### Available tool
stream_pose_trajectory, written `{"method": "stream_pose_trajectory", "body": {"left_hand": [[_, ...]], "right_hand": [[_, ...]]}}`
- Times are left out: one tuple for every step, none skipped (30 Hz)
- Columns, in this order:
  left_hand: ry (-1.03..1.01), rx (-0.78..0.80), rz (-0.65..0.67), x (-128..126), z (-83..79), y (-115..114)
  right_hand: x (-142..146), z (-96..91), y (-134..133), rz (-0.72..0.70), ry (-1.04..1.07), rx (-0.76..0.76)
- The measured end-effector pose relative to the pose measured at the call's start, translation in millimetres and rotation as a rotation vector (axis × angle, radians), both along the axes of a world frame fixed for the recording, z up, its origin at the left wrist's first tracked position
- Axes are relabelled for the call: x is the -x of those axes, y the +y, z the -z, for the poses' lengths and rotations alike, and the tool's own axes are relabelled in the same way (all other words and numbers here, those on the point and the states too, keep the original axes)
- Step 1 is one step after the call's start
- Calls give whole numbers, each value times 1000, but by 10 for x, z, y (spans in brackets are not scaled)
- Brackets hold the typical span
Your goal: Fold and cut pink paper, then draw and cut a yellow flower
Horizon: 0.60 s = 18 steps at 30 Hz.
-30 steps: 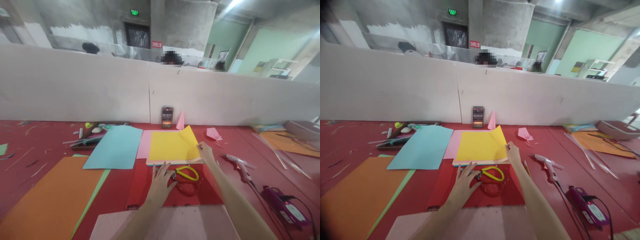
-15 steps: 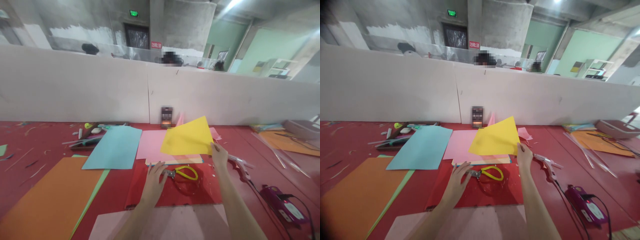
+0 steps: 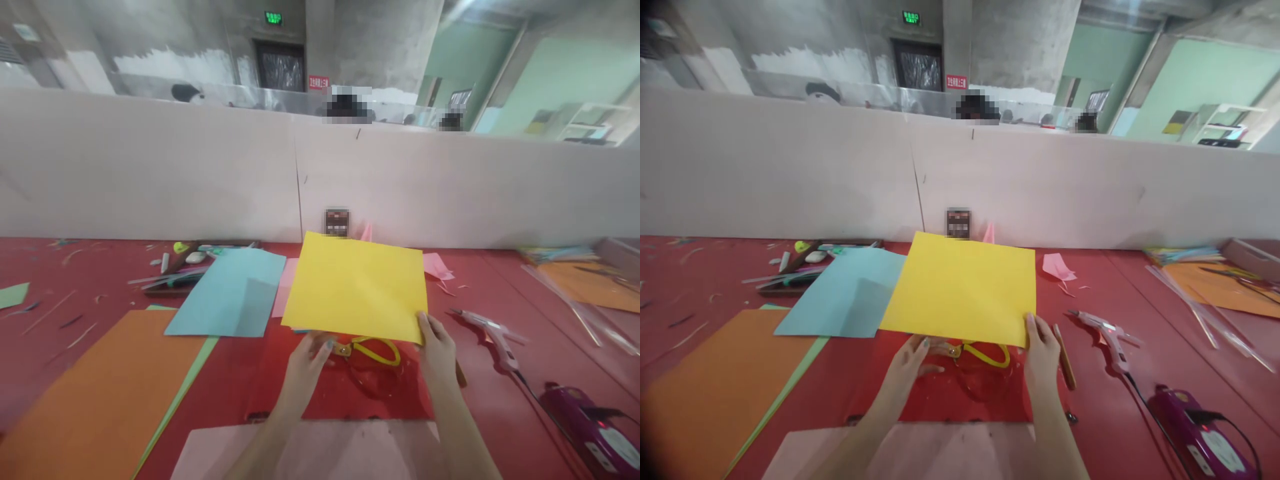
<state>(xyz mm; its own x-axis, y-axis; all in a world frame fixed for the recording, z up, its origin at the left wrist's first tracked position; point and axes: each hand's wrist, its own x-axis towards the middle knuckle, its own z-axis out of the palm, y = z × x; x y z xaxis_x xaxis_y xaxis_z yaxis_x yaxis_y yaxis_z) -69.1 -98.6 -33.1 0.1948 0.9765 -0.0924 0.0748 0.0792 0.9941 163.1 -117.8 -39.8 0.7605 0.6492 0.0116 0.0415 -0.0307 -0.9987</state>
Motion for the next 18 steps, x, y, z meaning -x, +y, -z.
{"method": "stream_pose_trajectory", "body": {"left_hand": [[-122,89,21,-10,-9,2],[-226,160,35,-15,-22,-1],[-304,211,44,-16,-37,-8],[-352,240,46,-13,-52,-18],[-377,248,34,-8,-65,-28],[-388,241,12,-1,-75,-35],[-391,224,-22,8,-81,-38],[-391,201,-68,18,-82,-34],[-392,175,-118,30,-79,-24],[-393,147,-172,45,-72,-6],[-396,125,-224,64,-63,18],[-399,108,-275,88,-53,47],[-403,94,-327,118,-43,78],[-407,86,-366,153,-35,108],[-402,70,-391,191,-28,136],[-380,49,-403,229,-24,159],[-314,12,-407,264,-21,177],[-237,-24,-404,293,-20,188]], "right_hand": [[44,-18,-7,0,32,2],[94,-37,-17,-12,39,-1],[147,-53,-31,-27,24,-12],[200,-63,-47,-41,2,-29],[249,-67,-66,-63,-19,-46],[292,-67,-85,-83,-41,-59],[328,-63,-102,-102,-60,-70],[354,-59,-117,-120,-74,-75],[372,-58,-129,-129,-82,-79],[382,-59,-135,-132,-83,-83],[385,-63,-137,-127,-78,-89],[384,-70,-134,-121,-70,-94],[379,-78,-129,-110,-61,-97],[372,-86,-121,-94,-51,-98],[364,-92,-114,-76,-42,-97],[355,-97,-108,-61,-36,-92],[346,-100,-105,-48,-31,-86],[338,-102,-103,-43,-29,-79]]}}
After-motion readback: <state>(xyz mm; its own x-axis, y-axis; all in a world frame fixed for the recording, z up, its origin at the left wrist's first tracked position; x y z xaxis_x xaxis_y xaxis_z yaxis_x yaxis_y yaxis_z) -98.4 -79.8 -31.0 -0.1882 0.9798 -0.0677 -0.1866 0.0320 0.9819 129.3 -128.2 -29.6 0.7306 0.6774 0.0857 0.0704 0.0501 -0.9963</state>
